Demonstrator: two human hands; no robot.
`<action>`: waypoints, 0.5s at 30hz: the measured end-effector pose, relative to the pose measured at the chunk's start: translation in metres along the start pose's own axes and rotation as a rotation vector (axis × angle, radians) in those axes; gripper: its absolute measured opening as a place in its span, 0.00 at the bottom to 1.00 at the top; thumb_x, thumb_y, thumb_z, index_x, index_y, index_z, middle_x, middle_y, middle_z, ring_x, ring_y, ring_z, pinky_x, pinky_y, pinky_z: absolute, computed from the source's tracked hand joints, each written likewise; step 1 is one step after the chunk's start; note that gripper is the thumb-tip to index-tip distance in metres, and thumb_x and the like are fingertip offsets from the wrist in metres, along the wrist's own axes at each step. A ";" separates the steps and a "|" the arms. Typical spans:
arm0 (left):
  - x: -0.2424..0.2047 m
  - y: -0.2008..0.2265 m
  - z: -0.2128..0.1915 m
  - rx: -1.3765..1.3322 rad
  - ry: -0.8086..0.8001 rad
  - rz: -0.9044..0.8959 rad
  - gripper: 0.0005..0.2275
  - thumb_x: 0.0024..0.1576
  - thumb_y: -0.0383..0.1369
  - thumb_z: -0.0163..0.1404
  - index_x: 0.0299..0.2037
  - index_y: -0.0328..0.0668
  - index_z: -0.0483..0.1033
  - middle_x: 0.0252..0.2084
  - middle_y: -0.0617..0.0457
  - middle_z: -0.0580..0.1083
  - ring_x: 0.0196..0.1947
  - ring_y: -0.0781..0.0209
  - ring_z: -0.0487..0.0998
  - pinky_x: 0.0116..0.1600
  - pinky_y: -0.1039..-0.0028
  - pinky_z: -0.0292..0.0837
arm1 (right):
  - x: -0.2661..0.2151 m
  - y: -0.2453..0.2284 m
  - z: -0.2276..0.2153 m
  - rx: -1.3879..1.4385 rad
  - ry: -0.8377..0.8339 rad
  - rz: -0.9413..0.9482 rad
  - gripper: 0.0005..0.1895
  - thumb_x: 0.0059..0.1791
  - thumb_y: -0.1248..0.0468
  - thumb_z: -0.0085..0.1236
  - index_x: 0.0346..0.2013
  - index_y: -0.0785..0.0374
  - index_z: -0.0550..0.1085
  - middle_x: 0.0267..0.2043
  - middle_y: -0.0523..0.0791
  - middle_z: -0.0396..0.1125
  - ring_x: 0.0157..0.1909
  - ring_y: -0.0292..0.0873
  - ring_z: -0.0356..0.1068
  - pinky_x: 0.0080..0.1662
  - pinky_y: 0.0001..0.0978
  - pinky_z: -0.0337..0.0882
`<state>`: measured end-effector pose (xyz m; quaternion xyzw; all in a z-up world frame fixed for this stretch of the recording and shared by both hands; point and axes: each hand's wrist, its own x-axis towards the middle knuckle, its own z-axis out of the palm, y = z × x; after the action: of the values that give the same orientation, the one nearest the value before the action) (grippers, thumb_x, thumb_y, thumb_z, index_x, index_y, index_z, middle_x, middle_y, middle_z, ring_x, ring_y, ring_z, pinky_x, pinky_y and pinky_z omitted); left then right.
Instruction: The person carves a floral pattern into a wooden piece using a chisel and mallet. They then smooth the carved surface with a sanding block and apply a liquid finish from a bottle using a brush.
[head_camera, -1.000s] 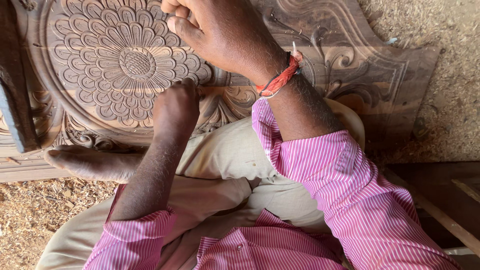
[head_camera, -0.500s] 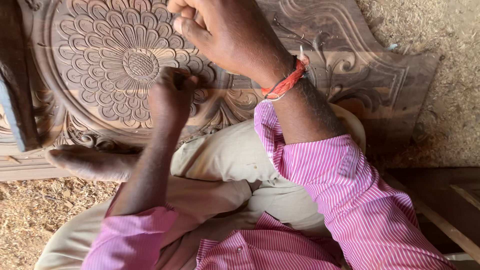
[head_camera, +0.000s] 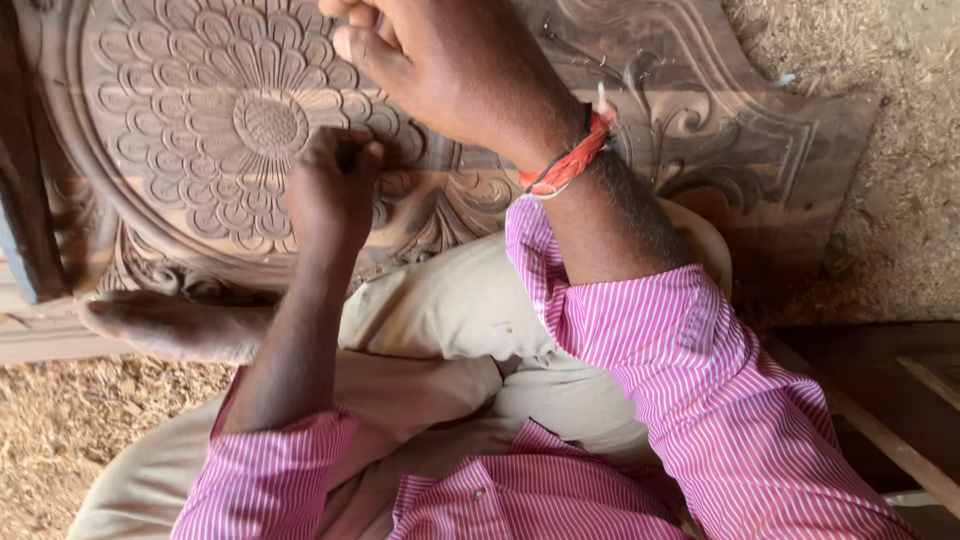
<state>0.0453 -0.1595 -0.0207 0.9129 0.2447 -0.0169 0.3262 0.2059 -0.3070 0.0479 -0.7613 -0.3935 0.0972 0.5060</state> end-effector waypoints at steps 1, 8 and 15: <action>0.005 -0.002 -0.001 -0.042 0.011 -0.043 0.08 0.58 0.36 0.60 0.40 0.40 0.78 0.32 0.46 0.80 0.29 0.51 0.83 0.34 0.60 0.77 | 0.004 -0.001 0.002 0.026 0.006 0.007 0.05 0.56 0.64 0.59 0.40 0.62 0.73 0.32 0.42 0.72 0.33 0.39 0.73 0.36 0.34 0.70; -0.001 0.001 -0.023 -0.016 -0.050 -0.154 0.14 0.50 0.38 0.64 0.37 0.39 0.76 0.30 0.47 0.80 0.28 0.49 0.82 0.32 0.59 0.77 | 0.009 -0.005 -0.005 -0.031 -0.050 -0.013 0.07 0.55 0.64 0.61 0.40 0.63 0.72 0.32 0.43 0.71 0.35 0.39 0.75 0.37 0.36 0.71; -0.002 -0.012 -0.009 0.052 -0.086 -0.193 0.13 0.55 0.39 0.66 0.37 0.38 0.81 0.28 0.46 0.80 0.26 0.59 0.81 0.32 0.67 0.76 | 0.004 -0.002 0.000 -0.050 -0.028 -0.033 0.07 0.56 0.63 0.61 0.44 0.63 0.73 0.37 0.44 0.73 0.38 0.42 0.76 0.40 0.37 0.72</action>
<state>0.0372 -0.1469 -0.0197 0.8917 0.3169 -0.0935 0.3093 0.2077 -0.3037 0.0505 -0.7657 -0.4154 0.0894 0.4829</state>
